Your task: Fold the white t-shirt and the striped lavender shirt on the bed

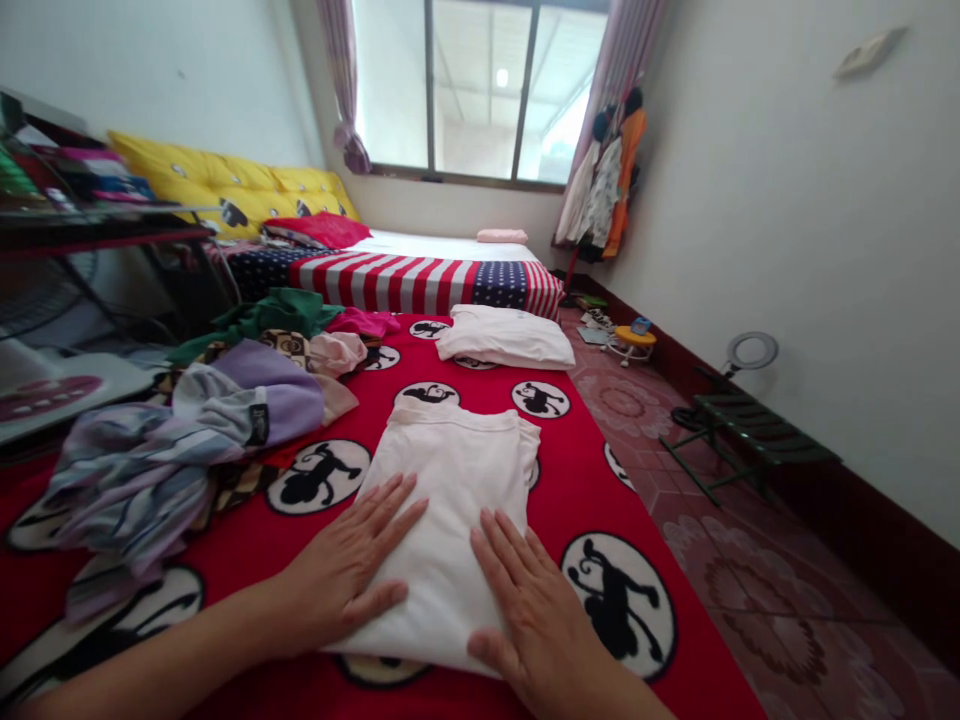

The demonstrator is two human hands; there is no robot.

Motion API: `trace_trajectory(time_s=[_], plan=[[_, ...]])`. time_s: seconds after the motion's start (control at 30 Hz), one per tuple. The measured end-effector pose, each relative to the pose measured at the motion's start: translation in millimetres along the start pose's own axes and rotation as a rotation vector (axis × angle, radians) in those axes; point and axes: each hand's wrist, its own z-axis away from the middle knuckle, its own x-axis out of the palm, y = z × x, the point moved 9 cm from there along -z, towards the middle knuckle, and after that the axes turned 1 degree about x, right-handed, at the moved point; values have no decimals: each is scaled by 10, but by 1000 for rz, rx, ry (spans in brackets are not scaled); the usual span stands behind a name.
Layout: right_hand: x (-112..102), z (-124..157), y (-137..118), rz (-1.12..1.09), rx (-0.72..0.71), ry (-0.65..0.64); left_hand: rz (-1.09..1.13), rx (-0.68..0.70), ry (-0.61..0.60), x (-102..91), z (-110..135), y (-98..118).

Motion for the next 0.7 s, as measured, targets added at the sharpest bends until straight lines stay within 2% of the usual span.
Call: trace_trajectory(time_s=[0.1, 0.23, 0.37, 0.47, 0.57, 0.7], plan=[[-68, 158, -26, 72, -53, 63, 54, 8, -21, -104, 139, 81], [-160, 12, -166, 98, -72, 109, 158, -65, 6, -302, 69, 54], [-92, -340, -522, -22, -135, 25, 280, -194, 151, -485, -150, -285], [26, -538, -684, -27, -140, -33, 290, -164, 232, -522, -338, -531], [87, -598, -720, 59, -156, -8, 217, -126, 157, -418, -565, -736], [81, -556, -733, 125, -235, 111, 166, -257, 38, -282, -844, -1126]])
